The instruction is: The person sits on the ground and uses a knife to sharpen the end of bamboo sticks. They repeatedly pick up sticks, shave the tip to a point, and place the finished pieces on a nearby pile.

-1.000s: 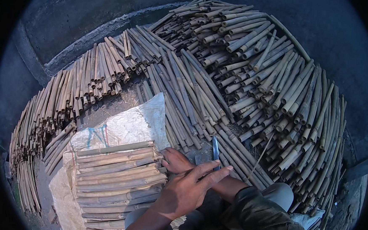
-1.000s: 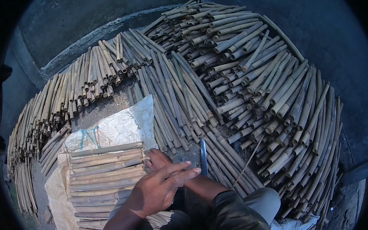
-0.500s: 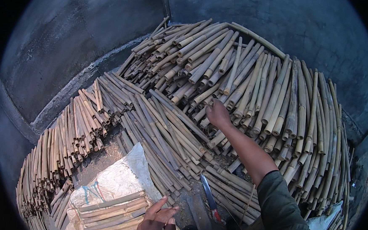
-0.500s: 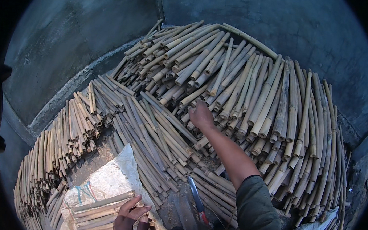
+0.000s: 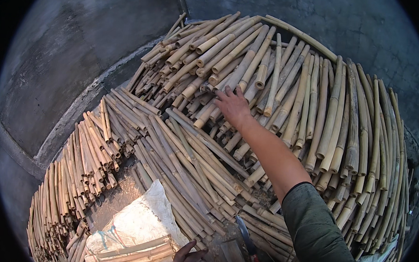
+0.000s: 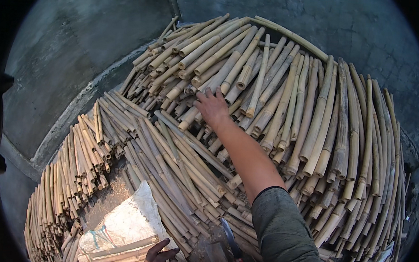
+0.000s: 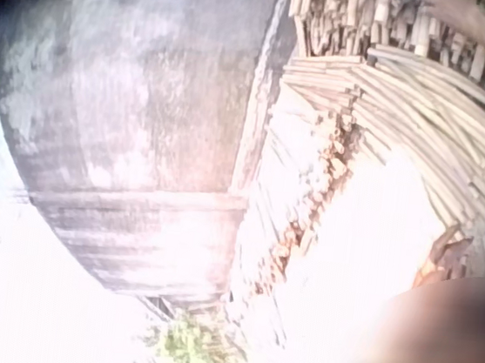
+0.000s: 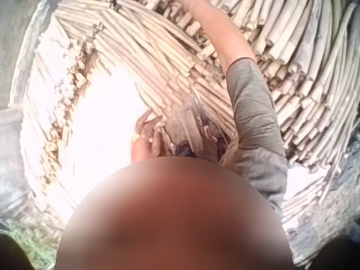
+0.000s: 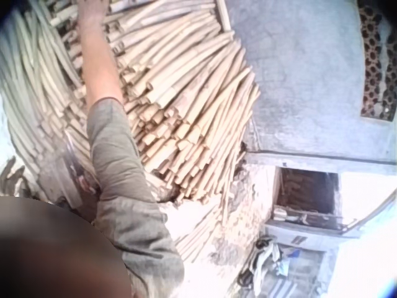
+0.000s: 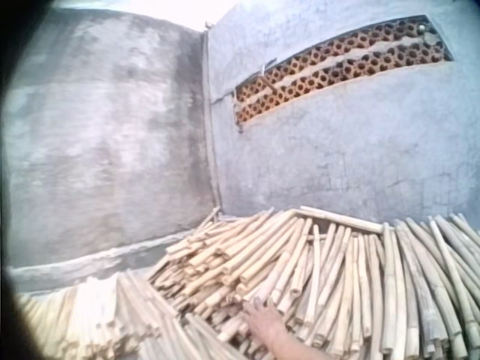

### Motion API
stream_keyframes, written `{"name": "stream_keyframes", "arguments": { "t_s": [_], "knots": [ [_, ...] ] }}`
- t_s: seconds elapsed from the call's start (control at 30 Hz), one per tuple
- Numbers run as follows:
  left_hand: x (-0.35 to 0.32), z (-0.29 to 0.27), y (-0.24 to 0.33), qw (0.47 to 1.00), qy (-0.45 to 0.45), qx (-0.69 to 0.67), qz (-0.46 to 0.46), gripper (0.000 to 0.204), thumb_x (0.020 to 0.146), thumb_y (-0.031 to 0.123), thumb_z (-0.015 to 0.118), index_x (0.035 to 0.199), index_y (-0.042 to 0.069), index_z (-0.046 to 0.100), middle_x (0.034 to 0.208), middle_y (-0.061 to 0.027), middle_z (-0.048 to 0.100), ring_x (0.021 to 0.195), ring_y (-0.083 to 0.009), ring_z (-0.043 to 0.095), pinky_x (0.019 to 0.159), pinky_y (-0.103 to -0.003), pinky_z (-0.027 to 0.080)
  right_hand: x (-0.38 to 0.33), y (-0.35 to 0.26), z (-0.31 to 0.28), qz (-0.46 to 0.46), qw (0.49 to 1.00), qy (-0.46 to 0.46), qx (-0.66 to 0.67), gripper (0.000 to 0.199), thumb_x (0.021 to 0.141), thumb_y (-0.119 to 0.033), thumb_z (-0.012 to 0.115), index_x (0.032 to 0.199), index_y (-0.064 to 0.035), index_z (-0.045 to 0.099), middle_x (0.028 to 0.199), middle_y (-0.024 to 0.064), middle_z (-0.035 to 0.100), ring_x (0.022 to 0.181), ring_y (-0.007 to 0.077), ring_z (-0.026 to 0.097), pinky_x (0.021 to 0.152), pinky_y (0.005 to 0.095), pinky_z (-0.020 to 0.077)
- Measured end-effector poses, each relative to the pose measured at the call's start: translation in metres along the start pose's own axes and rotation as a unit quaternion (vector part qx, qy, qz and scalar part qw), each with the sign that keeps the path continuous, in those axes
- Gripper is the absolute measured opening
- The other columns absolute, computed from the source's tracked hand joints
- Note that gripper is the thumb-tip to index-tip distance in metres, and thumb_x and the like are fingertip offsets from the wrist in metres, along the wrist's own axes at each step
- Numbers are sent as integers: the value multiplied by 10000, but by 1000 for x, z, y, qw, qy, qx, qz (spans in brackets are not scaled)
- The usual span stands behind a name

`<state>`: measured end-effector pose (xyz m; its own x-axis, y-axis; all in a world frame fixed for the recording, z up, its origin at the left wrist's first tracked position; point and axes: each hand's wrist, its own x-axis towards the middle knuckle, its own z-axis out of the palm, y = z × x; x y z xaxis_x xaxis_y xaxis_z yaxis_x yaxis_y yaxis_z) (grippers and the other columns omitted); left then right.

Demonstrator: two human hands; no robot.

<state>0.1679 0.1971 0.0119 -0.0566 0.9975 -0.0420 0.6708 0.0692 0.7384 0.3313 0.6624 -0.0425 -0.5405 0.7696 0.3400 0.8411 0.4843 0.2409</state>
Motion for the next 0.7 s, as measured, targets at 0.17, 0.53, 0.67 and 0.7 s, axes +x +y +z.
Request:
{"name": "stream_keyframes", "arguments": {
  "t_s": [0.17, 0.53, 0.67, 0.7],
  "knots": [
    [19, 5, -11, 999, -14, 26, 22, 292, 988, 116, 591, 1267, 114, 679, 1484, -157, 534, 1129, -370, 663, 877, -407, 579, 7, 24, -3, 31, 991, 124, 44, 256, 886, -105, 630, 1137, -101, 575, 1151, 123, 536, 1134, 308, 597, 984, 454, 526],
    [42, 6, -19, 999, -33, 31, 1, 315, 976, 116, 606, 1284, 133, 670, 1466, -146, 558, 1273, -373, 586, 1020, -432, 518, -62, 133, -57, 368, 917, 79, -132, 368, 845, -234, 748, 1134, -21, 668, 1147, 184, 605, 1069, 382, 617, 996, 518, 438],
    [50, 8, -19, 999, -29, 11, 15, 309, 973, 143, 633, 1278, 141, 681, 1452, -141, 573, 1281, -363, 588, 1022, -430, 520, -27, 93, -48, 250, 951, 153, 98, 426, 882, -261, 713, 1206, 2, 627, 1189, 204, 612, 1143, 369, 610, 993, 513, 479],
    [50, 8, -19, 999, -25, 16, 23, 309, 971, 150, 639, 1278, 143, 683, 1450, -140, 575, 1283, -361, 590, 1021, -430, 521, -12, 79, -43, 218, 949, 155, 168, 433, 892, -265, 703, 1222, 1, 617, 1191, 204, 613, 1148, 364, 610, 967, 509, 498]
  ]
}}
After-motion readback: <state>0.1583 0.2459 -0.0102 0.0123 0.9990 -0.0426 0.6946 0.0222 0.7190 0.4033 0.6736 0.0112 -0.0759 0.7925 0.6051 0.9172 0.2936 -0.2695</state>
